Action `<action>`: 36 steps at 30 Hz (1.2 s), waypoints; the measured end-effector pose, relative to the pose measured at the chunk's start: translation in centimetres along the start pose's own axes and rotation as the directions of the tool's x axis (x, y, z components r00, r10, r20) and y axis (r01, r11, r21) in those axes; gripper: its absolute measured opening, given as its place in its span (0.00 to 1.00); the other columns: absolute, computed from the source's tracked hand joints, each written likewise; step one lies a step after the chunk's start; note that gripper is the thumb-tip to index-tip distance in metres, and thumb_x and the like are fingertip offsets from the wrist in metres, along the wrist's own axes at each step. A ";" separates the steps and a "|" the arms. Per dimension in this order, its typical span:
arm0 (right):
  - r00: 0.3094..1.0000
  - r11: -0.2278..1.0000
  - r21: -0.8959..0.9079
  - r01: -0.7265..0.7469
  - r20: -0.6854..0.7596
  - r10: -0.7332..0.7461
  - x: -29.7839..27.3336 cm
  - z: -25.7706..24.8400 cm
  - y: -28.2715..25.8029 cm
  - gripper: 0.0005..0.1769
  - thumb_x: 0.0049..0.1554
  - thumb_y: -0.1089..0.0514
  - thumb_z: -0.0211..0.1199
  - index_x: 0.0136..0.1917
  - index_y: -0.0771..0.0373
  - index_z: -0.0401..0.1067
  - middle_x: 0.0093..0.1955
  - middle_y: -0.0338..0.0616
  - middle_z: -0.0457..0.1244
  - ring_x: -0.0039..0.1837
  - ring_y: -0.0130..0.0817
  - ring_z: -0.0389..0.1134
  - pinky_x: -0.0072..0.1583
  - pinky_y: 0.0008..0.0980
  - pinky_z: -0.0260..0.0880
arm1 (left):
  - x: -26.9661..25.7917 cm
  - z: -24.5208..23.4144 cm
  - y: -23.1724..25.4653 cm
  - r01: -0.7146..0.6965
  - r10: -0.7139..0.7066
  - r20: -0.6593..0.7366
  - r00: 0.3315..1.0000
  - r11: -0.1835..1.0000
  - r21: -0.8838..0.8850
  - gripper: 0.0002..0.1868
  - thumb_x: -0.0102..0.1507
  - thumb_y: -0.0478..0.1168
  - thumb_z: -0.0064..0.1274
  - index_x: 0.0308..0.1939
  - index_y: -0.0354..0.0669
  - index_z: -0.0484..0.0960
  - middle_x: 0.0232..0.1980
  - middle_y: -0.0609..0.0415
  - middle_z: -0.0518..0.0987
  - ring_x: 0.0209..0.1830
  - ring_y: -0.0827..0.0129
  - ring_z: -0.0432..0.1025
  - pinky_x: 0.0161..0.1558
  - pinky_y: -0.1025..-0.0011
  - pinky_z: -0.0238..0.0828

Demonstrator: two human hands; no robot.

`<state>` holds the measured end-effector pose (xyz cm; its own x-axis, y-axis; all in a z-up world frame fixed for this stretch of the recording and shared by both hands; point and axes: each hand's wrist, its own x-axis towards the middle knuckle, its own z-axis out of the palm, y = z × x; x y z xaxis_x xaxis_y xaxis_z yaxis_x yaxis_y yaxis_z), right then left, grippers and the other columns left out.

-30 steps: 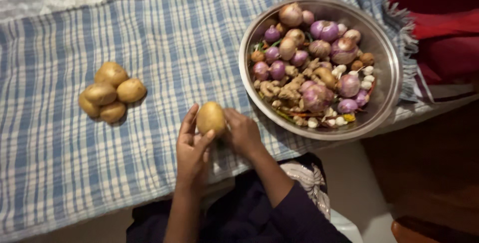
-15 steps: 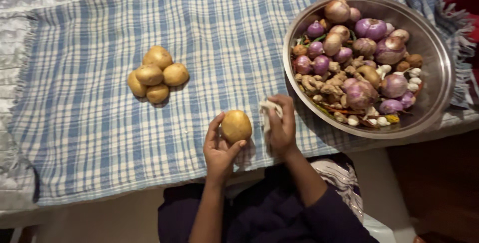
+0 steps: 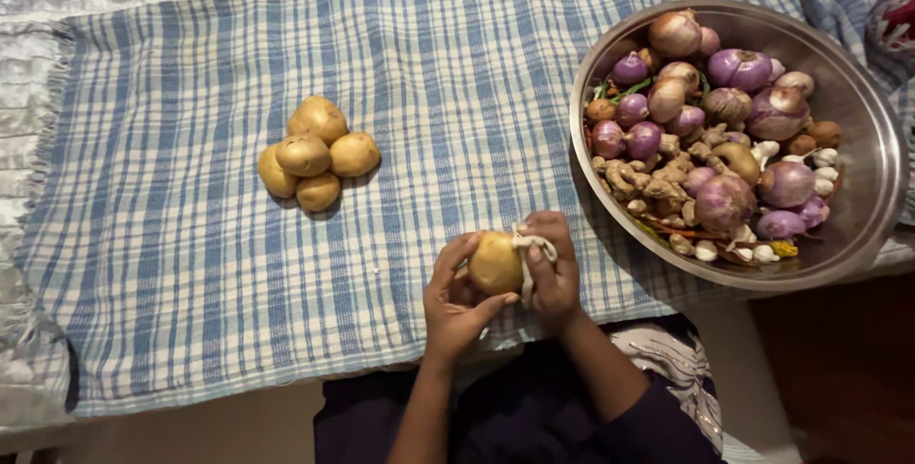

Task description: The person cleans potatoes by hand, rubbing them with a small piece of cloth and placing them into a group on a checkered cloth before picking more vegetables from a large bowl.

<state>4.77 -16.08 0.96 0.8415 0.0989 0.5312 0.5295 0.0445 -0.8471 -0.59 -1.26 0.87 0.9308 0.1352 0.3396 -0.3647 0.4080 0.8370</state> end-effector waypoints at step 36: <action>0.953 0.902 0.306 -0.304 0.109 0.284 -0.6 -0.9 1.9 0.09 0.69 0.54 0.52 0.57 0.61 0.63 0.60 0.45 0.59 0.60 0.30 0.59 0.64 0.33 0.63 | 0.0 0.5 0.1 0.159 -0.163 0.011 0.987 0.975 0.156 0.47 0.59 0.35 0.67 0.77 0.33 0.56 0.70 0.36 0.71 0.67 0.52 0.74 0.64 0.61 0.79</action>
<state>5.37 -16.94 -0.92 0.9403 0.2152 0.2638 0.1889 0.3148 -0.9302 -0.59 -1.68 1.18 0.9774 0.0573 0.2037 -0.2116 0.2787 0.9368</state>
